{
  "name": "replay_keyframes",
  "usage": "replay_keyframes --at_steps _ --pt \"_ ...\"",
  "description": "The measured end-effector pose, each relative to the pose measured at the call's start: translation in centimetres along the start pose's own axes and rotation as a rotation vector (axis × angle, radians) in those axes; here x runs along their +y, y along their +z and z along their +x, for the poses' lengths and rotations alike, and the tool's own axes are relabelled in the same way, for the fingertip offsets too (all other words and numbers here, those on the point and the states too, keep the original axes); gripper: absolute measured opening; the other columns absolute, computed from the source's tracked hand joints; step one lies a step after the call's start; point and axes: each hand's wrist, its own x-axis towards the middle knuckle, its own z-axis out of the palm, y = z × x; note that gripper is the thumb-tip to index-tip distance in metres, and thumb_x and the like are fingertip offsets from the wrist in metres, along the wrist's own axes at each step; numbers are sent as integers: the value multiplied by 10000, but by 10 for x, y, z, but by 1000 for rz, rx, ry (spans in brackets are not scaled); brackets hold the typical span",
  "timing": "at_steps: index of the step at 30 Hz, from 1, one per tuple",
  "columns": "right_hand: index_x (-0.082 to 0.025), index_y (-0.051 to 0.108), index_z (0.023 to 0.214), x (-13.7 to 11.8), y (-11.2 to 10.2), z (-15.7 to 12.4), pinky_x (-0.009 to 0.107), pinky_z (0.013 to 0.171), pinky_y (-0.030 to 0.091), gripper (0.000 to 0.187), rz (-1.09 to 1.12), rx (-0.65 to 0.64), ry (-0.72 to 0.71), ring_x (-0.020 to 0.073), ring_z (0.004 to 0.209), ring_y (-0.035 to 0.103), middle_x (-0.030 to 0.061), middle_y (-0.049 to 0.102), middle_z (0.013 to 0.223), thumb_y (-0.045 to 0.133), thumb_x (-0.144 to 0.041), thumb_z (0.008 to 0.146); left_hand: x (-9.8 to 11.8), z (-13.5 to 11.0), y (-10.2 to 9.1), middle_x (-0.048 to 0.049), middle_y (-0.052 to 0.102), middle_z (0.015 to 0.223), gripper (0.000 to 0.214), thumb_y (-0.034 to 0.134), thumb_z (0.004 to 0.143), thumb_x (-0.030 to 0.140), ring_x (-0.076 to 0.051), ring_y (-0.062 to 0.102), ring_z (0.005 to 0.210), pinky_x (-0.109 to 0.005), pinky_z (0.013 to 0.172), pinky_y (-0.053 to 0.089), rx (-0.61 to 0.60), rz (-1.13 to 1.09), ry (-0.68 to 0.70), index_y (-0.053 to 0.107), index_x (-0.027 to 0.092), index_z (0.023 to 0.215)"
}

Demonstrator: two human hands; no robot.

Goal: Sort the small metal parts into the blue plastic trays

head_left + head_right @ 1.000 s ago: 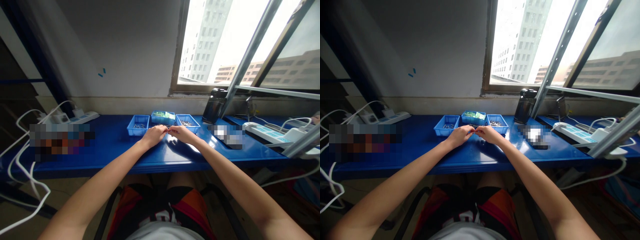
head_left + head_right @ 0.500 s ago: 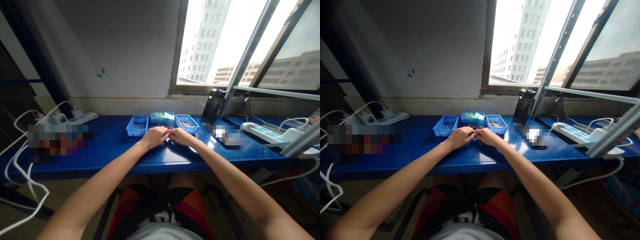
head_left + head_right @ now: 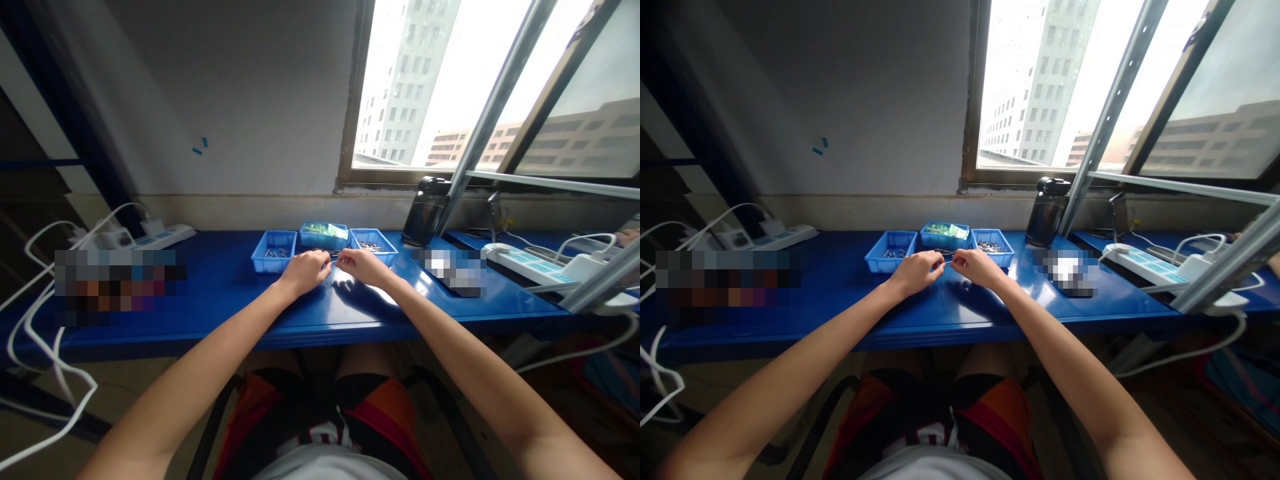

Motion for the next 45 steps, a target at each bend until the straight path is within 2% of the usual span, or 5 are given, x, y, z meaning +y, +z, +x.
replay_keyframes --at_steps 16,29,33,38,45 --pt "-172 649 900 -14 -4 -3 200 588 401 229 164 -53 -119 98 600 532 18 634 690 547 -348 797 -6 3 8 -40 657 849 169 449 826 272 -186 612 801 -247 647 454 -117 -157 -58 593 206 884" --pt "-175 667 851 -6 -8 0 205 574 371 260 19 75 -72 103 561 504 14 607 622 500 -371 818 -5 2 1 -36 641 820 240 415 863 366 -173 602 735 -252 626 443 -25 -156 -83 585 196 873" --pt "-169 663 824 -4 -5 -1 201 549 349 259 8 -22 -74 94 535 481 5 589 599 498 -368 818 -3 2 1 -30 632 857 232 404 872 354 -159 594 745 -243 646 444 30 -150 -57 575 200 903" --pt "-146 614 713 -11 -1 -4 199 513 304 206 13 -173 -144 79 506 423 -11 536 560 489 -276 812 -2 2 6 -12 624 885 197 416 872 312 -139 594 784 -222 689 443 -17 -161 110 574 208 928" --pt "-156 621 743 -9 -2 -4 190 514 314 202 -11 -137 -110 78 511 441 -2 561 592 497 -300 811 -1 1 3 -14 617 852 196 405 863 302 -155 597 769 -234 667 443 16 -124 101 565 205 924"
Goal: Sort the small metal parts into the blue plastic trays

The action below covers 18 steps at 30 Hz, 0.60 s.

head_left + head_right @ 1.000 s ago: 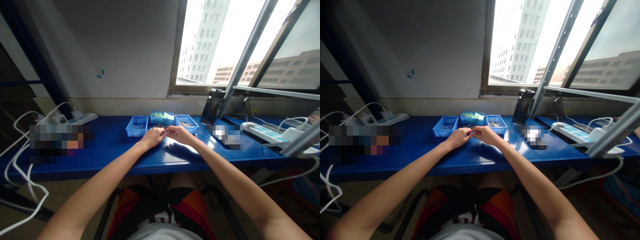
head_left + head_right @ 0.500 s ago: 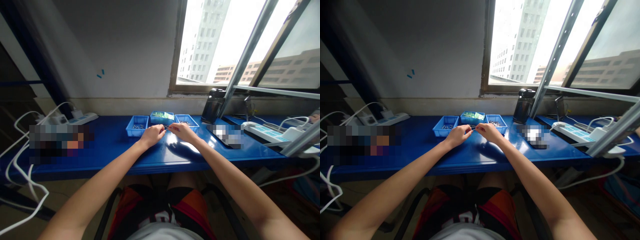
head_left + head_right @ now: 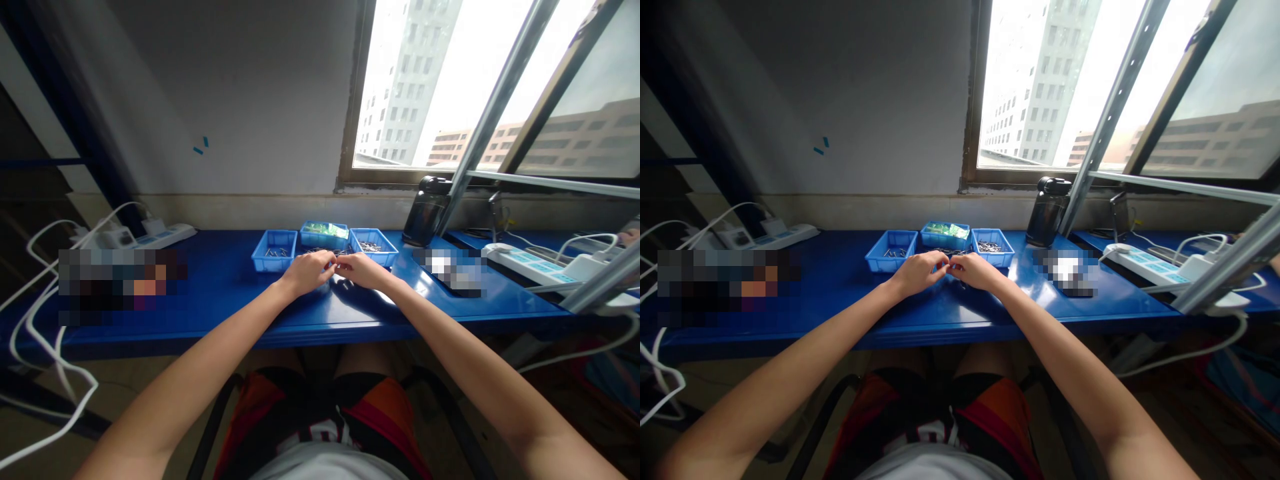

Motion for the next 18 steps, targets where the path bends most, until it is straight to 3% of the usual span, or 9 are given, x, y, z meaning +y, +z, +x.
replay_keyframes --at_steps 5,9,13,18 --pt "-185 647 798 8 -1 2 198 551 357 209 -7 105 89 99 555 509 5 608 631 531 -359 796 0 0 -3 -25 619 837 199 402 858 309 -164 595 727 -245 643 437 11 67 -105 564 206 910" --pt "-183 642 798 8 -3 3 200 556 372 219 2 195 99 100 550 507 4 609 625 550 -381 782 -2 1 -1 -37 635 848 192 418 852 312 -176 601 738 -249 631 434 -64 68 -173 566 204 910" --pt "-175 632 837 0 -4 2 195 577 387 203 71 179 12 94 564 515 2 614 636 550 -354 786 -3 2 0 -34 646 834 196 436 840 323 -176 604 755 -236 625 431 -131 16 -210 573 203 915" --pt "-174 625 863 -7 -5 0 188 566 380 177 107 131 -41 81 549 499 -13 593 623 530 -311 804 -3 2 0 -19 647 817 189 444 833 322 -177 605 748 -238 607 427 -118 -12 -208 571 212 920"
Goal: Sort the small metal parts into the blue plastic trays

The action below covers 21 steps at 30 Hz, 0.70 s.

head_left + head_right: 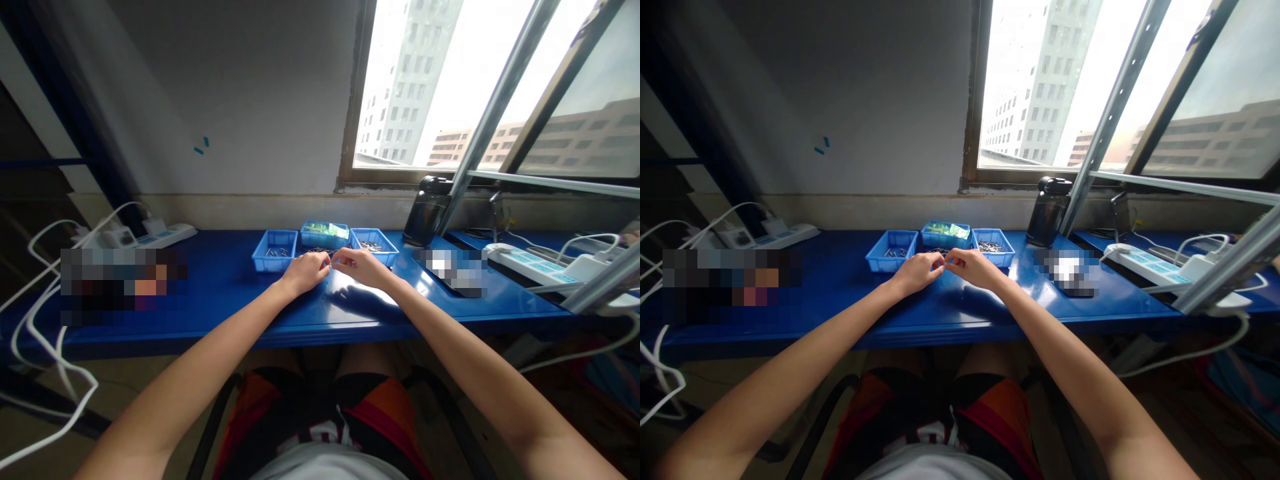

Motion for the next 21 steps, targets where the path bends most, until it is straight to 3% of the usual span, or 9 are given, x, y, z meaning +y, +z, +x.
replay_keyframes --at_steps 8,11,17,21 --pt "-171 610 906 4 -4 0 195 577 385 244 8 23 39 85 565 503 -11 590 638 528 -376 803 2 -2 -8 -15 627 839 183 418 852 299 -157 595 737 -236 629 426 80 73 76 555 203 927" --pt "-182 608 947 11 -3 0 203 577 381 258 -89 -54 117 91 571 515 0 619 691 509 -380 814 1 -3 -20 -37 617 873 196 399 860 273 -163 586 806 -240 691 428 163 164 44 554 185 942" --pt "-192 618 966 20 2 -1 224 634 412 232 -257 -251 102 130 697 570 47 638 862 492 -332 831 -25 0 -37 -114 603 985 244 392 841 259 -231 555 929 -315 782 431 307 356 -341 566 150 973" --pt "-197 614 1012 20 5 -1 257 739 439 255 -317 -260 95 162 839 585 78 602 996 467 -334 854 -44 1 -37 -137 612 1014 270 443 791 290 -263 557 944 -350 782 444 173 351 -557 605 141 948"
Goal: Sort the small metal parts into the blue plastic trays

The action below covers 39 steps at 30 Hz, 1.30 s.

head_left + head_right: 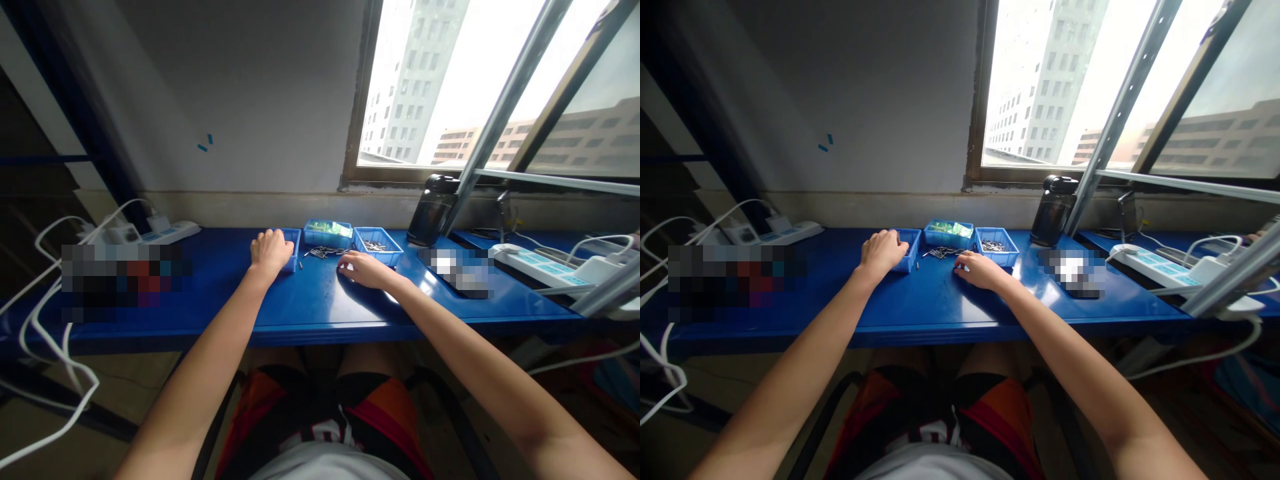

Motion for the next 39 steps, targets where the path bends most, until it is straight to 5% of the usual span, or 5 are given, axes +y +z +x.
replay_keyframes --at_steps 6,10,15,32,39 --pt "-229 506 1225 -3 3 6 301 837 447 386 -109 -42 23 212 995 577 98 473 1259 359 -371 898 -3 -1 -3 -146 623 999 282 443 790 307 -285 554 952 -385 796 438 54 -10 23 611 127 928" --pt "-245 406 1319 -6 4 14 333 810 467 445 -203 -83 47 235 964 600 101 386 1360 298 -380 908 8 -10 -12 -79 637 960 269 376 846 291 -214 579 882 -293 738 441 108 -168 349 590 179 966" --pt "-243 342 1357 -12 0 23 335 776 477 465 -236 -139 30 231 921 617 105 417 1345 275 -362 913 22 -17 -6 -20 655 832 233 440 823 325 -158 597 731 -223 643 425 -254 -300 603 621 223 929" --pt "-196 548 1174 -8 6 24 269 818 457 339 -192 -67 -58 195 971 600 100 543 1206 366 -247 892 34 -14 -15 1 648 736 386 549 684 272 -133 576 526 -207 477 437 -779 -199 687 580 213 1064" --pt "-161 558 1161 -9 6 13 276 859 442 354 -156 -25 -92 187 990 588 103 566 1173 329 -234 900 61 -31 9 -184 621 963 311 369 809 16 -250 626 903 -313 744 502 -311 124 558 589 61 1023"
